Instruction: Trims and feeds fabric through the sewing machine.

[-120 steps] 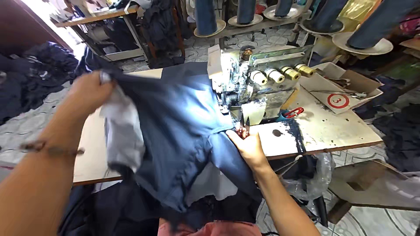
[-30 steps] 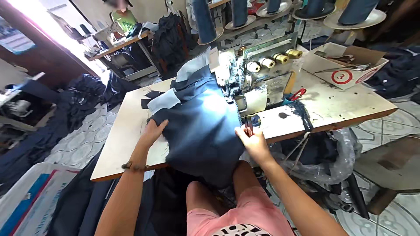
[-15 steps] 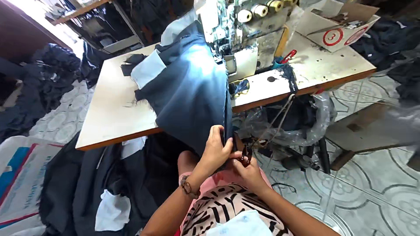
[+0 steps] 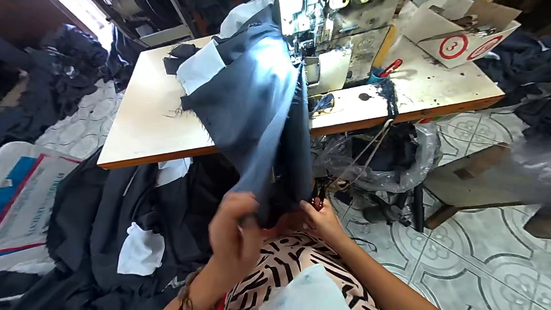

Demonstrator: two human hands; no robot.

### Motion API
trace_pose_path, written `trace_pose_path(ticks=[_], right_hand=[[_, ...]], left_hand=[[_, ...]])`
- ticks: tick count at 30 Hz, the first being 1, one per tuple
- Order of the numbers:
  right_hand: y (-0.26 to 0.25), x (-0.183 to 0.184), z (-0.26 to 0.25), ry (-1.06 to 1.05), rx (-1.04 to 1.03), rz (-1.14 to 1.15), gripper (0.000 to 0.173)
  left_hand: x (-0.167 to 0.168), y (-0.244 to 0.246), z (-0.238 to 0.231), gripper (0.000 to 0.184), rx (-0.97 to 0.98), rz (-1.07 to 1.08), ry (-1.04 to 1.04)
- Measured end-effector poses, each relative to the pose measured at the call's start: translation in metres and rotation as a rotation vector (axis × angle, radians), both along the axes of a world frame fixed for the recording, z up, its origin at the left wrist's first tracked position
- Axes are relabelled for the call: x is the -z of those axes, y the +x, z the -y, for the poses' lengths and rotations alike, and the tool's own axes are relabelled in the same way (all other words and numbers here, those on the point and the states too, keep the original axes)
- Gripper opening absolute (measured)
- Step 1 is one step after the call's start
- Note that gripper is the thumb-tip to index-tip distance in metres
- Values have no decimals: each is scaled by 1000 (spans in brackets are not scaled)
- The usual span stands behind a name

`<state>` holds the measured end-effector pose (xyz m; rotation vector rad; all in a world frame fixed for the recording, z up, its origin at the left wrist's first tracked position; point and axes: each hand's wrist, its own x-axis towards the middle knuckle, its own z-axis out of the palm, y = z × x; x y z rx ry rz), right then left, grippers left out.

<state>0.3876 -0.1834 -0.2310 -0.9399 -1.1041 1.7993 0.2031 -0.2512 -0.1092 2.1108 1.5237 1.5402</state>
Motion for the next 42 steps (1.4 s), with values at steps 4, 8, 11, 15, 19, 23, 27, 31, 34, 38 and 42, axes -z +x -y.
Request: trace_pose_path(ticks=[4, 8, 11, 15, 19, 23, 27, 31, 34, 38, 42], right_hand=[[8, -6, 10, 71, 53, -13, 16], [15, -8, 13, 59, 171, 44, 27], [19, -9, 13, 40, 186, 73, 26], [24, -5, 12, 130, 125, 91, 21], [31, 0, 9, 221, 125, 170, 12], [32, 2, -6, 256, 150, 189, 9], [23, -11, -39, 239, 228, 182, 7], [10, -5, -79, 349, 265, 229, 11], [0, -1, -104, 402, 270, 234, 15], [-14, -7, -132, 443, 276, 200, 15], [-31, -26, -160, 491, 311, 199, 15]], left_hand=[[45, 35, 4, 28, 252, -264, -260], [75, 39, -3, 36, 366, -318, -349], [70, 42, -7, 36, 358, -374, -362], [64, 43, -12, 35, 426, -427, -451], [24, 27, -63, 22, 601, -408, -635], [-44, -13, -186, 46, 86, -670, -349], [-90, -45, -273, 80, -177, -842, -710], [-102, -51, -325, 110, -215, -940, -938], [-95, -68, -364, 120, -209, -913, -978], [-95, -79, -400, 115, -236, -885, -966], [-93, -85, -429, 106, -267, -838, -941]])
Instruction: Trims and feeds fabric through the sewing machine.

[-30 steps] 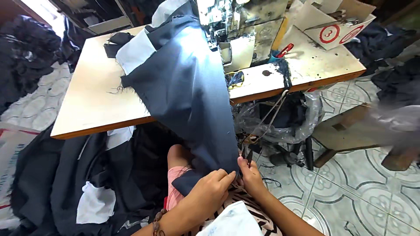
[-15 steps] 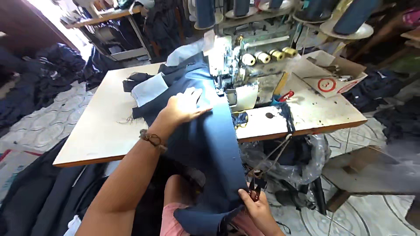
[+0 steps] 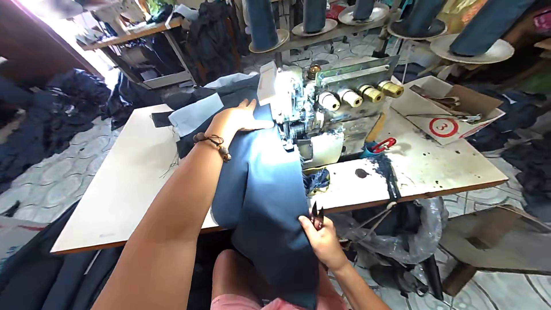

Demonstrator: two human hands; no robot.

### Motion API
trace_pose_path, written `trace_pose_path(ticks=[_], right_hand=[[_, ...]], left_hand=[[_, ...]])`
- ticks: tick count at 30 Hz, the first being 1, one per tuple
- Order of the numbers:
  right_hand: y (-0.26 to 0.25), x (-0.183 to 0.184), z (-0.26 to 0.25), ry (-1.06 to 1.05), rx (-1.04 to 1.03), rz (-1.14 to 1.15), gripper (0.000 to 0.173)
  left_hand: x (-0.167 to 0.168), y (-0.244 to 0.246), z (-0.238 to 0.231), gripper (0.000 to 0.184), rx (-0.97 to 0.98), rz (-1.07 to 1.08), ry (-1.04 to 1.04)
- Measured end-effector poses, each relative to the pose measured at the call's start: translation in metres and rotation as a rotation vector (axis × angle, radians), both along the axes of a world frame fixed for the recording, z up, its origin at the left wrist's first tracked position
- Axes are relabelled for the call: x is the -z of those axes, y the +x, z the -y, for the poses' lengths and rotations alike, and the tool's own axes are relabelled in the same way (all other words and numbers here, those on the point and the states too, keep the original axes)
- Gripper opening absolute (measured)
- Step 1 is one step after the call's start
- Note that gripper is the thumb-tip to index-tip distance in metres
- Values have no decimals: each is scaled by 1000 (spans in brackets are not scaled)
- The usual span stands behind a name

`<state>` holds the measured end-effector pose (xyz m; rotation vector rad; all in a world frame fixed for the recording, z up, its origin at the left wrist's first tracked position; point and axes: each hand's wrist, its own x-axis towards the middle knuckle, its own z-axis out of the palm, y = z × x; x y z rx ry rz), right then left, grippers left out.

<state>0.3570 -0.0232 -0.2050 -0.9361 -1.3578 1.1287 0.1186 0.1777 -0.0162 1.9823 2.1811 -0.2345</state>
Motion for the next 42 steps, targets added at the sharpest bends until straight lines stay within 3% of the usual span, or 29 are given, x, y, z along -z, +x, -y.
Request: trace_pose_path(ticks=[4, 7, 10, 12, 15, 18, 21, 23, 24, 27, 28, 30, 32, 33, 36, 42], right_hand=[[-17, -28, -23, -75, 19, -13, 19], [-23, -44, -33, -140, -5, -10, 16], [-22, -46, -36, -256, -64, -91, 6], [-20, -39, -26, -265, -120, -222, 3], [-11, -23, 13, -309, -151, -240, 4], [7, 5, 65, -435, -160, -124, 6], [24, 27, 120, -537, -211, -139, 14], [33, 32, 150, -601, -236, -143, 13], [37, 35, 161, -625, -236, -159, 11], [51, 33, 178, -631, -212, -163, 9], [55, 31, 180, -617, -195, -138, 10], [59, 30, 183, -556, -182, -128, 13], [59, 29, 186, -490, -163, -150, 15], [57, 28, 186, -488, -148, -156, 14], [53, 24, 188, -563, -122, -153, 16], [57, 26, 194, -364, -137, -152, 21]], left_hand=[[10, 5, -5, 96, -118, 132, 313], [6, 18, 23, 66, -18, 145, 580], [25, 38, 92, 28, 272, 198, 805], [58, 57, 161, 23, 415, 293, 811], [126, 76, 253, 34, 463, 475, 649], [181, 85, 315, 60, 451, 587, 658], [215, 102, 357, 90, 461, 606, 654], [230, 107, 374, 92, 499, 600, 655], [235, 107, 379, 81, 517, 609, 665], [233, 102, 388, 18, 592, 650, 757], [229, 101, 391, 13, 631, 646, 778], [222, 104, 399, 21, 683, 585, 767], [219, 111, 407, 50, 697, 469, 723], [219, 112, 408, 49, 698, 452, 730], [217, 106, 399, 19, 731, 516, 837], [199, 112, 406, 18, 812, 553, 787]])
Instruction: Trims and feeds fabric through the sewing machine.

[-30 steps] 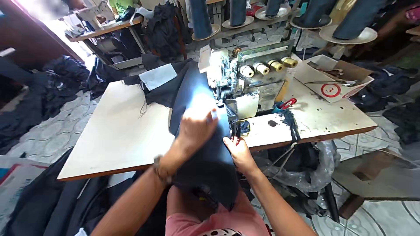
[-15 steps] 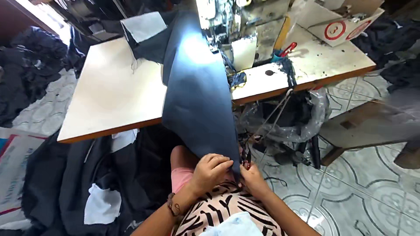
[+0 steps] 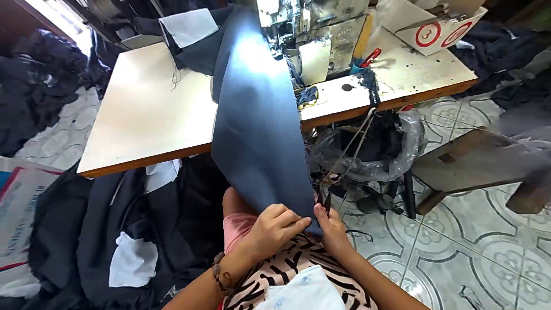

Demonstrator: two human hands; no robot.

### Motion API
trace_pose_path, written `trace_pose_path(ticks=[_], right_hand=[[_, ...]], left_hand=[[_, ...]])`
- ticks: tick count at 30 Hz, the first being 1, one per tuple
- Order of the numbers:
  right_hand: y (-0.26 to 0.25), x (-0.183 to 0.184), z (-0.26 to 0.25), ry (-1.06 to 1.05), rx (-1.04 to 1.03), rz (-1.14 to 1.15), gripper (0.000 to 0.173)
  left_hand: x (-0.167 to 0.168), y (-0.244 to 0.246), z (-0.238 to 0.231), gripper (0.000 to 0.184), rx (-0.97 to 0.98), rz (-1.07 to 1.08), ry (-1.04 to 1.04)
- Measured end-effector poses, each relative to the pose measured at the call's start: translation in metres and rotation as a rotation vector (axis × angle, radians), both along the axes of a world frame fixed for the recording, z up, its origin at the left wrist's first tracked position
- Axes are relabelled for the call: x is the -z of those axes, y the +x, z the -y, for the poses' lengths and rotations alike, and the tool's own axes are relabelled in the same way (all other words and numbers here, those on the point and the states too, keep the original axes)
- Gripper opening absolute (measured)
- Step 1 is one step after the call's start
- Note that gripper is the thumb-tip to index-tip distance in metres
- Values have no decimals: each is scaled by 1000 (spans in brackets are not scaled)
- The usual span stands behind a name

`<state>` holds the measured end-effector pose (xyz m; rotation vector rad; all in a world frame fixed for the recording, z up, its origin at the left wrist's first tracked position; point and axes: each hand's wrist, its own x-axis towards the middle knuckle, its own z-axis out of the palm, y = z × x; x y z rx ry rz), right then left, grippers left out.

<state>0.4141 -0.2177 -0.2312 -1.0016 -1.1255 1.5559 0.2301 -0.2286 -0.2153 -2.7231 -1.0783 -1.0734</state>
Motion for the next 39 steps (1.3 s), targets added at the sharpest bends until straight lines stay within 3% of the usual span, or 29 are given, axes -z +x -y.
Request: trace_pose_path(ticks=[3, 8, 14, 19, 26, 34, 39], right_hand=[[-1, 3, -4, 45, 3, 59, 10], [-2, 10, -23, 34, -22, 58, 17], [-9, -17, -72, -3, -28, -43, 13], [-21, -24, -122, 36, -26, -74, 17], [-46, -45, -188, 135, -59, -55, 32], [-70, -81, -247, 84, 7, -55, 19], [-79, -83, -253, 42, 37, -96, 12]], left_hand=[[5, 0, -4, 16, 29, -20, -17], [-11, -12, -40, 27, 120, -62, -62], [-109, -41, -164, 40, -339, -136, -100], [-140, -65, -242, 48, -513, -309, -133], [-140, -52, -246, 35, -504, -369, -17], [-130, -53, -246, 34, -506, -327, 51], [-124, -55, -244, 35, -483, -279, 60]])
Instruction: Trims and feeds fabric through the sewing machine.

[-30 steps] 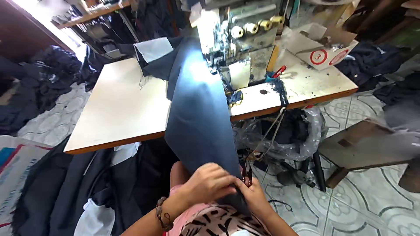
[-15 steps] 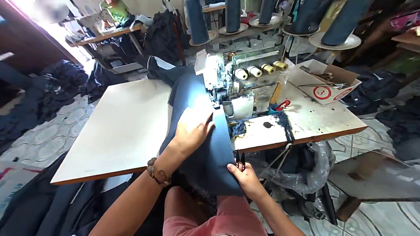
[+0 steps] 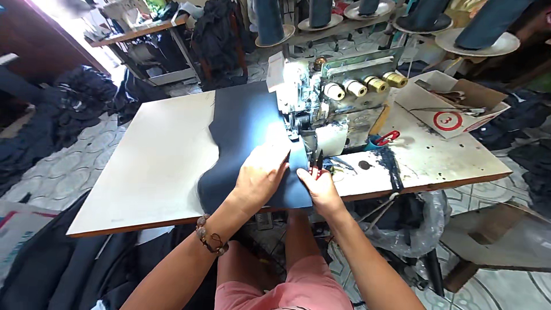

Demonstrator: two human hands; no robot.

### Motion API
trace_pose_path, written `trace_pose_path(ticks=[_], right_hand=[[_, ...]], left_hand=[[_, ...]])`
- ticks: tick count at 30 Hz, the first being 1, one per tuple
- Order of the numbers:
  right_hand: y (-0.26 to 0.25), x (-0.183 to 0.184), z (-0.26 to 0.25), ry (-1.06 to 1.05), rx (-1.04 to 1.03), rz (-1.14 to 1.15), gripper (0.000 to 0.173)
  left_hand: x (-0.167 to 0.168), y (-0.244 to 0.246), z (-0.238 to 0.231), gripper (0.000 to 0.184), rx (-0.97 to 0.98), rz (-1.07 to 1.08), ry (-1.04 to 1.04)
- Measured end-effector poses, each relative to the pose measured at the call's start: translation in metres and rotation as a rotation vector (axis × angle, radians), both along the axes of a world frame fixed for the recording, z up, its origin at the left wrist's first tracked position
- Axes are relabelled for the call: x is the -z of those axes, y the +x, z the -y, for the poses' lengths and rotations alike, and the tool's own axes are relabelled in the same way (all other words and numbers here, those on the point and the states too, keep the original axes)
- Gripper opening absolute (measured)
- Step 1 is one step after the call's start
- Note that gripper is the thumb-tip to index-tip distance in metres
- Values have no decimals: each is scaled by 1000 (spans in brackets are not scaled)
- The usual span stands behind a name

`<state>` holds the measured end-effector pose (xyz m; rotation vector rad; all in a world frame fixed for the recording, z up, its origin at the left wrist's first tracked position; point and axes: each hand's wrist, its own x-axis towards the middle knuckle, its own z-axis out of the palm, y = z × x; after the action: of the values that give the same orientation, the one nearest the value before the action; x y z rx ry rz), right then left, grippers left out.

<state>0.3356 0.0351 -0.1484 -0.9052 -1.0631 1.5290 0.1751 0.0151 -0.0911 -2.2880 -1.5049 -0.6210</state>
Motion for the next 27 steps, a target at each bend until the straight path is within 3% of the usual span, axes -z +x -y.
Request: trace_pose_path(ticks=[4, 8, 13, 15, 19, 22, 27], right_hand=[[-4, -8, 2, -91, -38, -35, 22], [-10, -12, -6, -52, -24, -90, 27], [-6, -9, -8, 116, -66, 19, 20], [3, -11, -3, 229, -70, 258, 11], [28, -26, 12, 369, -185, 605, 39], [34, -37, 21, 502, -111, 662, 24], [21, -72, 7, 641, -16, 1012, 22]], left_hand=[[-3, -7, -5, 36, 49, 62, -74], [-26, -26, -19, 42, 75, 205, -306], [-35, -44, -96, 49, 64, 342, -361], [-33, -46, -111, 45, 12, 376, -307], [-31, -47, -113, 28, -145, 502, -186], [-32, -39, -65, 29, -239, 680, -93], [24, -33, -10, 24, -163, 925, 301]])
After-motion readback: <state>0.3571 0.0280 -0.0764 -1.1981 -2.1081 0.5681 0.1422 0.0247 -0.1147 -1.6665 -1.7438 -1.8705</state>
